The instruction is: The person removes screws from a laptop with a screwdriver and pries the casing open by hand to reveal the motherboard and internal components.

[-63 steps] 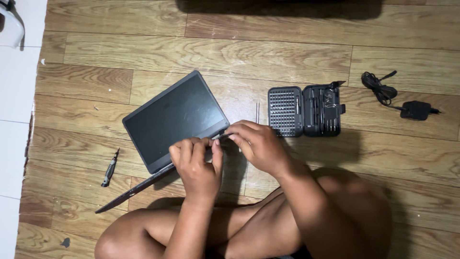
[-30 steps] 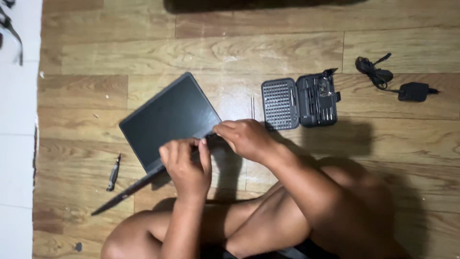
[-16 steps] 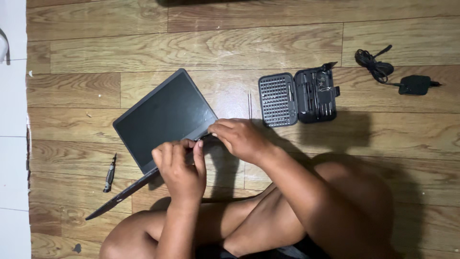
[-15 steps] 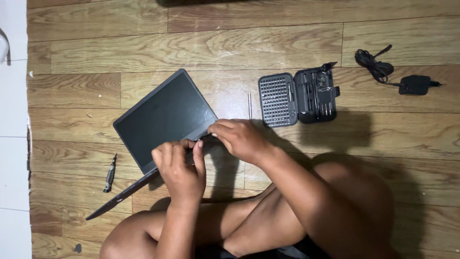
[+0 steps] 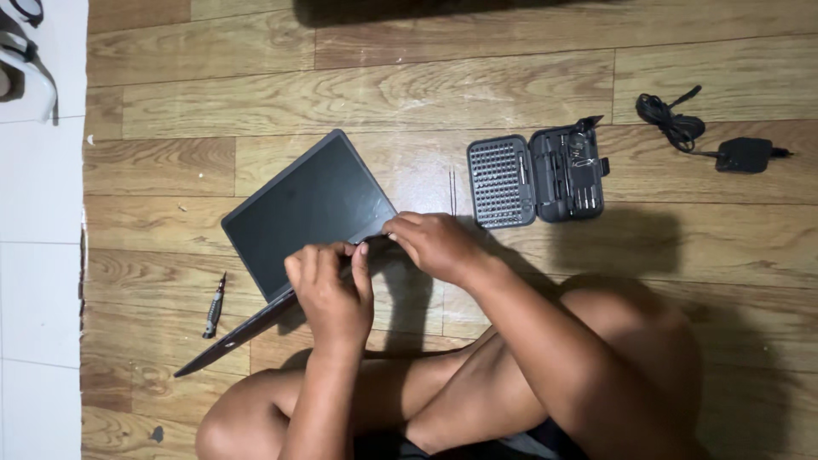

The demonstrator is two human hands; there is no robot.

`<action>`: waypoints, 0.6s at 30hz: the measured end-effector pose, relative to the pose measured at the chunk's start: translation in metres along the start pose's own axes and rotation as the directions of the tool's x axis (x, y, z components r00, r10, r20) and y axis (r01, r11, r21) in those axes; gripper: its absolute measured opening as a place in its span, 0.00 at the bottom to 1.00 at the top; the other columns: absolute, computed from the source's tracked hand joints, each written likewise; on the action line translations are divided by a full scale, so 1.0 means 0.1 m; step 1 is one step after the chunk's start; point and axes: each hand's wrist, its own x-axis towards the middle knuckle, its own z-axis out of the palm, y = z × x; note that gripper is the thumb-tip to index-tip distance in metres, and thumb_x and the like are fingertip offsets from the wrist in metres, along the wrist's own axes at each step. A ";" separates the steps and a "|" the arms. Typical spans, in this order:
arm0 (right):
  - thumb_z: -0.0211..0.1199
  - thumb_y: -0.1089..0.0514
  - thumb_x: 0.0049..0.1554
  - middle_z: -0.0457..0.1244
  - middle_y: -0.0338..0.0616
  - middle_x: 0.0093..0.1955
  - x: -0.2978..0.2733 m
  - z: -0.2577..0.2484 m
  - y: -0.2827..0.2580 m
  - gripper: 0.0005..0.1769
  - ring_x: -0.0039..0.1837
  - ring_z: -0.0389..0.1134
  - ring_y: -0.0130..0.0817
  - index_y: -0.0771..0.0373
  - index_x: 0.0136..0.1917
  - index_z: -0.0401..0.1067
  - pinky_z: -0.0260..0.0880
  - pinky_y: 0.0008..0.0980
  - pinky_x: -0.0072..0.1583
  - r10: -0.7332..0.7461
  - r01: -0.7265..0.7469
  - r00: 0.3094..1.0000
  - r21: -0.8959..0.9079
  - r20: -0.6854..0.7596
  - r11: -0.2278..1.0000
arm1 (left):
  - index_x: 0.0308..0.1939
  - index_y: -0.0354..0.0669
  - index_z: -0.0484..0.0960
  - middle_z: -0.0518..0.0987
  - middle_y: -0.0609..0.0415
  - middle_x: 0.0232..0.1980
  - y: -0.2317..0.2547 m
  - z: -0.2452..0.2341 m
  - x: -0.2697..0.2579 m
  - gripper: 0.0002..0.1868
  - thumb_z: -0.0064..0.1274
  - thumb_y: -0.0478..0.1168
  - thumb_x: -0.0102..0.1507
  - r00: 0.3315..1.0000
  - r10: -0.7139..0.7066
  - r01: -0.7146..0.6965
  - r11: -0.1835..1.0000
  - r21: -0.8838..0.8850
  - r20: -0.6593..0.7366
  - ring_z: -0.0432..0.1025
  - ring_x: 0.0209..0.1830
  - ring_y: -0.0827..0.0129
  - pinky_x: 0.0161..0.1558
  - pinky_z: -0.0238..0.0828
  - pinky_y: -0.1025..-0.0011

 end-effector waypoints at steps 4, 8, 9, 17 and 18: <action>0.62 0.63 0.59 0.70 0.51 0.48 -0.01 -0.24 -0.05 0.09 0.49 0.72 0.53 0.62 0.54 0.74 0.71 0.45 0.49 0.066 -0.065 0.998 -0.048 0.020 0.997 | 0.40 0.38 0.80 0.77 0.47 0.43 -0.11 -0.09 -0.11 0.04 0.60 0.33 0.65 0.999 0.049 -0.049 0.998 -0.048 0.003 0.68 0.49 0.51 0.55 0.63 0.58; 0.62 0.63 0.60 0.70 0.52 0.50 -0.09 -0.57 -0.09 0.07 0.51 0.72 0.52 0.63 0.53 0.74 0.72 0.42 0.50 0.060 -0.065 0.995 -0.061 -0.079 0.996 | 0.47 0.39 0.81 0.76 0.46 0.50 -0.51 -0.35 -0.52 0.12 0.62 0.36 0.61 0.983 0.041 -0.022 0.994 0.107 -0.179 0.68 0.59 0.52 0.64 0.59 0.56; 0.63 0.63 0.60 0.70 0.52 0.50 -0.08 -0.61 -0.12 0.07 0.51 0.72 0.51 0.63 0.53 0.74 0.72 0.42 0.51 0.047 -0.055 0.992 -0.072 -0.117 0.996 | 0.53 0.39 0.75 0.72 0.45 0.56 -0.65 -0.43 -0.64 0.16 0.62 0.36 0.64 0.963 -0.005 0.035 0.994 0.106 -0.271 0.65 0.63 0.51 0.69 0.58 0.56; 0.64 0.63 0.58 0.70 0.48 0.49 0.10 -0.74 -0.53 0.07 0.49 0.73 0.43 0.65 0.51 0.76 0.72 0.35 0.51 0.013 -0.013 1.000 0.000 -0.025 1.000 | 0.68 0.40 0.63 0.69 0.48 0.64 -1.45 -0.27 -1.31 0.25 0.54 0.35 0.70 0.504 -0.820 0.424 0.508 -0.750 -0.270 0.64 0.67 0.63 0.70 0.59 0.65; 0.64 0.63 0.57 0.70 0.47 0.49 0.15 -0.73 -0.59 0.08 0.49 0.73 0.42 0.65 0.51 0.76 0.72 0.34 0.50 0.022 -0.022 1.000 0.001 0.018 1.000 | 0.67 0.41 0.61 0.69 0.48 0.62 -1.40 -0.12 -1.33 0.25 0.54 0.34 0.69 0.450 -0.846 0.336 0.457 -0.823 -0.286 0.65 0.64 0.64 0.67 0.62 0.67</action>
